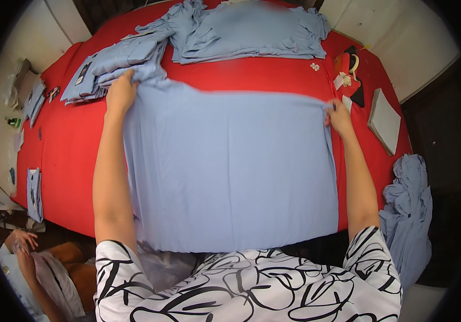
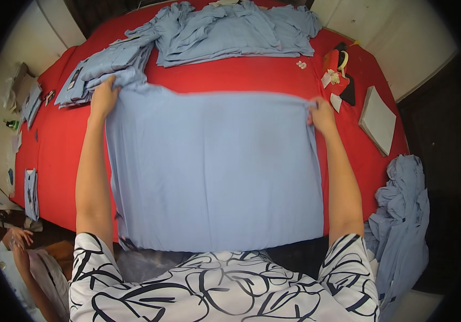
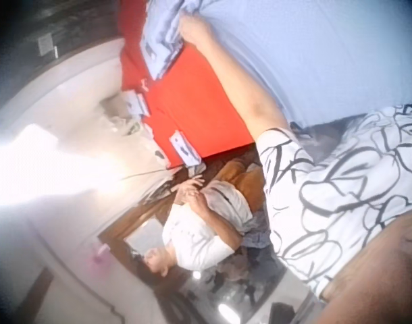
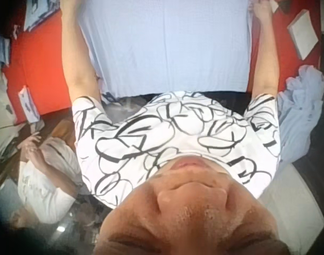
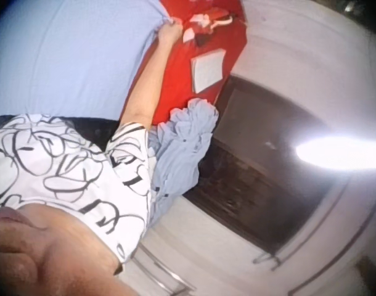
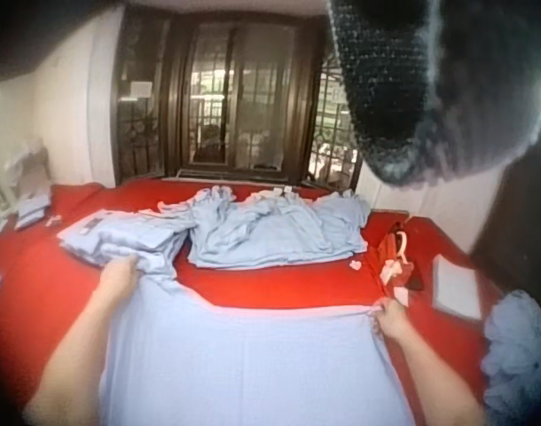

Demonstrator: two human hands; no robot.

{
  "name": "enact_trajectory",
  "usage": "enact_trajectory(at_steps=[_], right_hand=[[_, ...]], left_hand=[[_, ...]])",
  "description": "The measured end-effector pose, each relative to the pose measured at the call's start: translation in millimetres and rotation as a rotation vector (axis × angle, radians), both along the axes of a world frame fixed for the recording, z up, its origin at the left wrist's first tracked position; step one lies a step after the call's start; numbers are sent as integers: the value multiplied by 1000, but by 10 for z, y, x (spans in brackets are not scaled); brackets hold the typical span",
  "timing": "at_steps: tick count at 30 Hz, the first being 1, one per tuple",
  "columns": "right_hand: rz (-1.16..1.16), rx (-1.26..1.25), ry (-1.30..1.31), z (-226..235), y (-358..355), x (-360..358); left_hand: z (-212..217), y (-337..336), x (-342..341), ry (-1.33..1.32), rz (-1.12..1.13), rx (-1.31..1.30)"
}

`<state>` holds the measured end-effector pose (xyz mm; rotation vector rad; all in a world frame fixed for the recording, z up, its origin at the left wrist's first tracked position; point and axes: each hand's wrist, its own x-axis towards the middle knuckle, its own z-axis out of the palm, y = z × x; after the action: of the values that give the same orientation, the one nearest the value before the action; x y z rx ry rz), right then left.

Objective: The person folds blue shirts on a red table using a cardboard template. They lay each shirt flat, place the template on the back, fold the sides and sleeves over the template, fold the bottom up, and then remove the template before finishing the fold.

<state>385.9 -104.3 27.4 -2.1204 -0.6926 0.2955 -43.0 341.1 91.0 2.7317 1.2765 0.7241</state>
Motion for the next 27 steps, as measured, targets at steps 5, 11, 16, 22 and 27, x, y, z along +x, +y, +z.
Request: enact_trajectory(at_steps=[5,11,16,22,27], right_hand=[[-78,-40,-137,169,781,194],[218,-194,-598,-406,481,-730],[188,-491,-767,-622,438,-681],[-142,-666,-681,-645,266,-272],[-30,-563,-925,-738,279,-394]], left_hand=[[183,50,284,-84,41,53],[-752,-1159,-71,-58,140,121],[-1484,-1133,-514,-79,179,289],[-1351,-639,-1228,-120,309,-54],[-1186,-619,-1503,-371,147,-406]])
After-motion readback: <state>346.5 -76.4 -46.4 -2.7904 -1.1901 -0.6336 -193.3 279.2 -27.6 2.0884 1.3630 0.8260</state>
